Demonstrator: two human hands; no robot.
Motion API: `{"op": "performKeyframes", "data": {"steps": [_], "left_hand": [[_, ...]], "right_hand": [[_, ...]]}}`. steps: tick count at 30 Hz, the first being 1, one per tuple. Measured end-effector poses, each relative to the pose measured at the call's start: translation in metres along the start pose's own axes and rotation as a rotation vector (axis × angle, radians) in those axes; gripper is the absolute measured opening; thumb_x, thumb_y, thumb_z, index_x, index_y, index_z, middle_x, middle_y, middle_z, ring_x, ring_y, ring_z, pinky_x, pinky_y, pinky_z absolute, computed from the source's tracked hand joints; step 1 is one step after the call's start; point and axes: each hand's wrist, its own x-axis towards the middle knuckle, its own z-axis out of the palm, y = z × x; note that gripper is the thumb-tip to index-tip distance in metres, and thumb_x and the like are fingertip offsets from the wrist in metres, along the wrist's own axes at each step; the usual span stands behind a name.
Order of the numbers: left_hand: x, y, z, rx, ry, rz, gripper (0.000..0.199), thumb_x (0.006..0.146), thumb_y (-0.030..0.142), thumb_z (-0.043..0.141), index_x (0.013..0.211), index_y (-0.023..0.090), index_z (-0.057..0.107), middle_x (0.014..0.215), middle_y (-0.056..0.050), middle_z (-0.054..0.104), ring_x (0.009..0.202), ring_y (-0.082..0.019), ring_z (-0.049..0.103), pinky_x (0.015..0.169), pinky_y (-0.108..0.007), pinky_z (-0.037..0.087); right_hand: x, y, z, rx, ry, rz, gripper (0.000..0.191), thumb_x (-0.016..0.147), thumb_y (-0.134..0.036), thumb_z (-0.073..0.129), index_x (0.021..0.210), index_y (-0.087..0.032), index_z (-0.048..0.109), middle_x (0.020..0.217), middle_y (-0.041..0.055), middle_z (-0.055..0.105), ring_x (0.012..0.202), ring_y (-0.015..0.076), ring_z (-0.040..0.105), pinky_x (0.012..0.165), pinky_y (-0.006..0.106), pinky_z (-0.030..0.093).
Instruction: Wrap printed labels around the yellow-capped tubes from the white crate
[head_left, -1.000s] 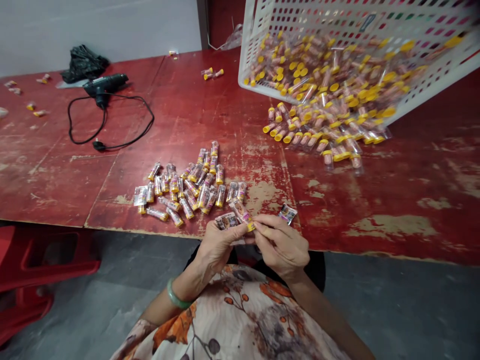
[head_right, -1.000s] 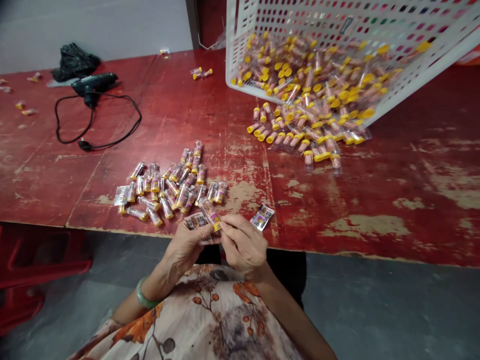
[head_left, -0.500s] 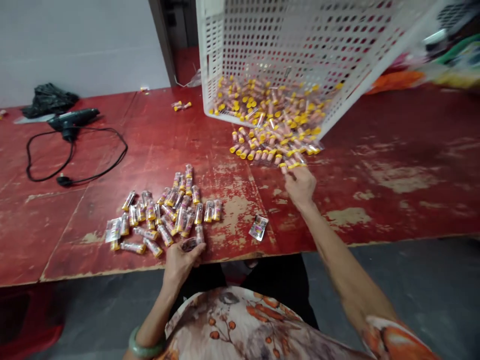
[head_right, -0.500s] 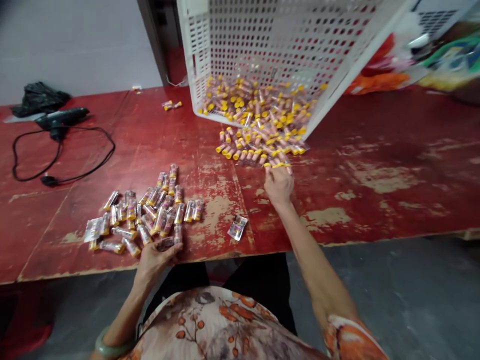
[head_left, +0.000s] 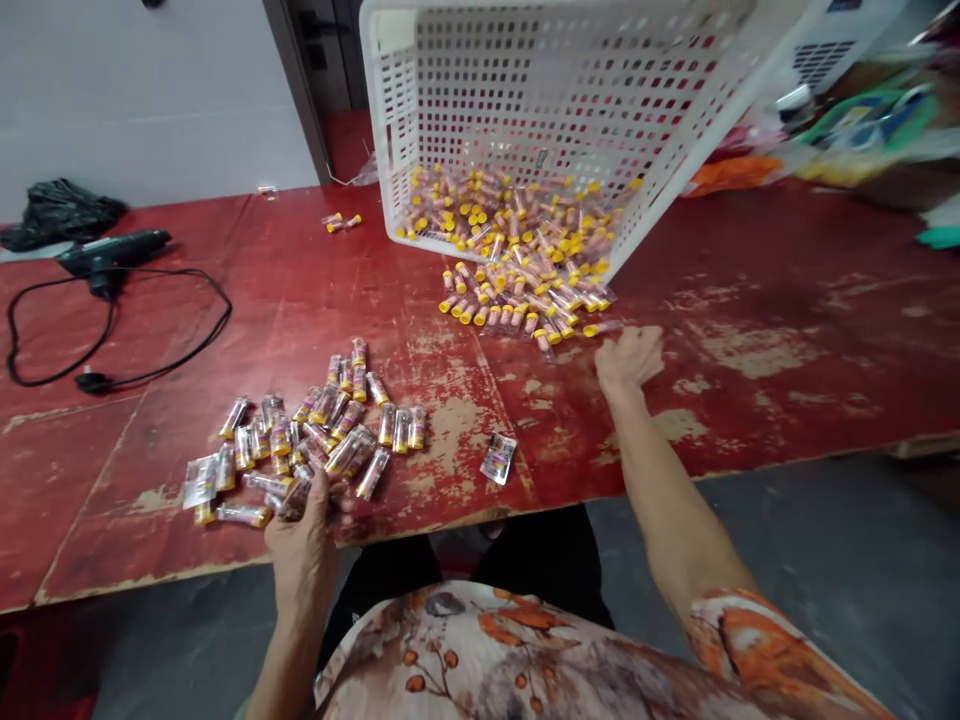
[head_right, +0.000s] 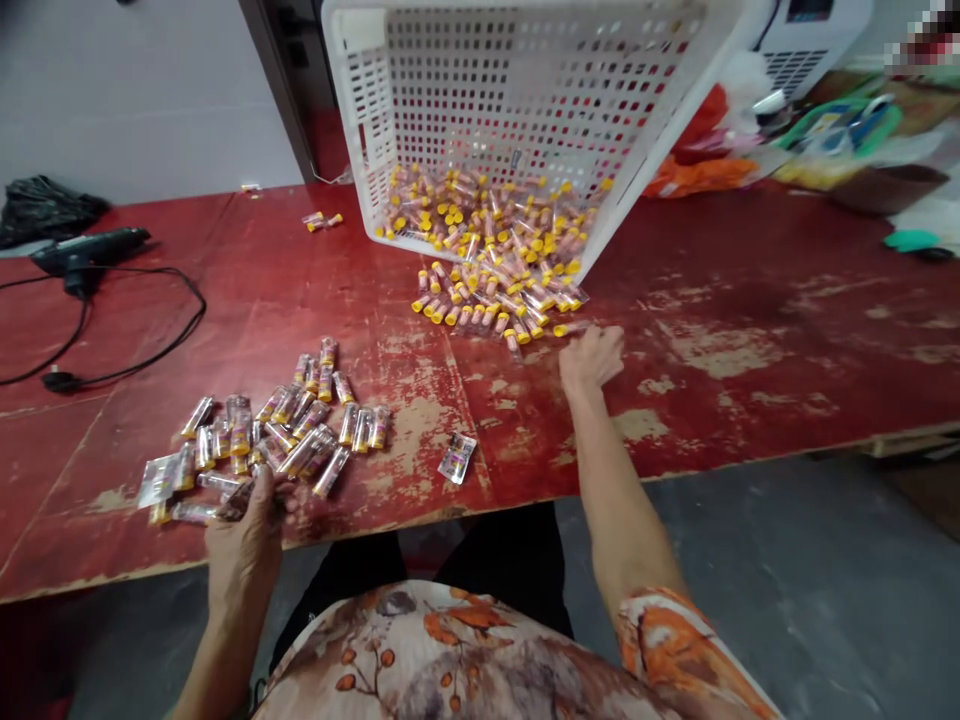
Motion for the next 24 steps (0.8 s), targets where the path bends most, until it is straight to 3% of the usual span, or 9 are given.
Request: {"op": "performKeyframes", "data": {"steps": [3, 6, 9, 12, 16, 20, 22, 24], "left_hand": [[-0.008, 0.007, 0.015, -0.179, -0.121, -0.287, 0.030, 0.065, 0.038, 0.078, 0.076, 0.011, 0.069, 0.061, -0.003, 0.064, 0.046, -0.008, 0.054, 0.037, -0.015, 0.040], [-0.016, 0.008, 0.028, -0.275, -0.201, -0.460, 0.023, 0.071, 0.030, 0.071, 0.079, 0.009, 0.069, 0.069, -0.007, 0.068, 0.053, -0.011, 0.060, 0.043, -0.018, 0.049], [-0.023, 0.004, 0.039, -0.299, -0.287, -0.527, 0.015, 0.072, 0.020, 0.067, 0.084, 0.010, 0.069, 0.077, -0.011, 0.071, 0.064, -0.018, 0.067, 0.057, -0.028, 0.058], [-0.031, -0.003, 0.050, -0.236, -0.423, -0.518, 0.023, 0.069, 0.017, 0.073, 0.091, 0.011, 0.068, 0.079, -0.010, 0.072, 0.067, -0.020, 0.069, 0.063, -0.033, 0.059], [-0.045, -0.009, 0.063, -0.241, -0.564, -0.449, 0.030, 0.067, 0.025, 0.079, 0.093, 0.013, 0.070, 0.083, -0.008, 0.073, 0.071, -0.019, 0.069, 0.071, -0.033, 0.058], [-0.050, -0.011, 0.070, -0.219, -0.512, -0.440, 0.039, 0.055, 0.022, 0.086, 0.090, 0.012, 0.072, 0.084, -0.008, 0.073, 0.072, -0.017, 0.067, 0.074, -0.031, 0.055], [-0.051, -0.012, 0.070, -0.209, -0.471, -0.443, 0.042, 0.051, 0.021, 0.088, 0.089, 0.011, 0.072, 0.081, -0.007, 0.073, 0.070, -0.017, 0.066, 0.071, -0.030, 0.055], [-0.053, -0.011, 0.069, -0.211, -0.468, -0.447, 0.041, 0.050, 0.021, 0.088, 0.087, 0.011, 0.072, 0.080, -0.007, 0.073, 0.068, -0.017, 0.065, 0.069, -0.030, 0.054]], "right_hand": [[-0.002, 0.026, -0.013, -0.004, 0.018, 0.092, 0.042, 0.088, -0.032, 0.044, 0.117, -0.004, 0.056, 0.128, 0.0294, 0.040, 0.121, 0.0425, 0.036, 0.092, 0.059, 0.034], [-0.011, 0.038, -0.018, 0.052, -0.040, 0.053, 0.039, 0.085, -0.033, 0.050, 0.108, -0.004, 0.062, 0.122, 0.0281, 0.046, 0.115, 0.0404, 0.042, 0.091, 0.055, 0.036], [-0.029, 0.036, -0.018, 0.160, -0.073, -0.042, 0.038, 0.083, -0.033, 0.051, 0.106, -0.004, 0.062, 0.122, 0.0281, 0.046, 0.115, 0.0389, 0.043, 0.093, 0.053, 0.035], [-0.054, 0.025, -0.025, 0.345, -0.154, -0.134, 0.034, 0.081, -0.032, 0.051, 0.101, -0.007, 0.064, 0.111, 0.0226, 0.054, 0.107, 0.0334, 0.049, 0.091, 0.048, 0.039], [-0.115, 0.003, -0.056, 0.696, -0.394, -0.225, 0.034, 0.082, -0.039, 0.049, 0.105, -0.016, 0.061, 0.092, 0.0093, 0.060, 0.081, 0.0213, 0.059, 0.074, 0.038, 0.049], [-0.194, -0.021, -0.092, 1.376, -0.911, -0.166, 0.017, 0.078, -0.034, 0.062, 0.086, -0.020, 0.061, 0.095, 0.0060, 0.059, 0.062, 0.0123, 0.053, 0.054, 0.028, 0.045], [-0.226, -0.031, -0.103, 1.421, -1.004, -0.187, 0.016, 0.075, -0.031, 0.068, 0.084, -0.021, 0.061, 0.096, 0.0039, 0.057, 0.057, 0.0091, 0.047, 0.049, 0.024, 0.040], [-0.248, -0.040, -0.106, 1.304, -0.998, -0.281, 0.017, 0.074, -0.032, 0.071, 0.084, -0.021, 0.064, 0.092, 0.0033, 0.056, 0.064, 0.0110, 0.050, 0.050, 0.023, 0.040]]}}
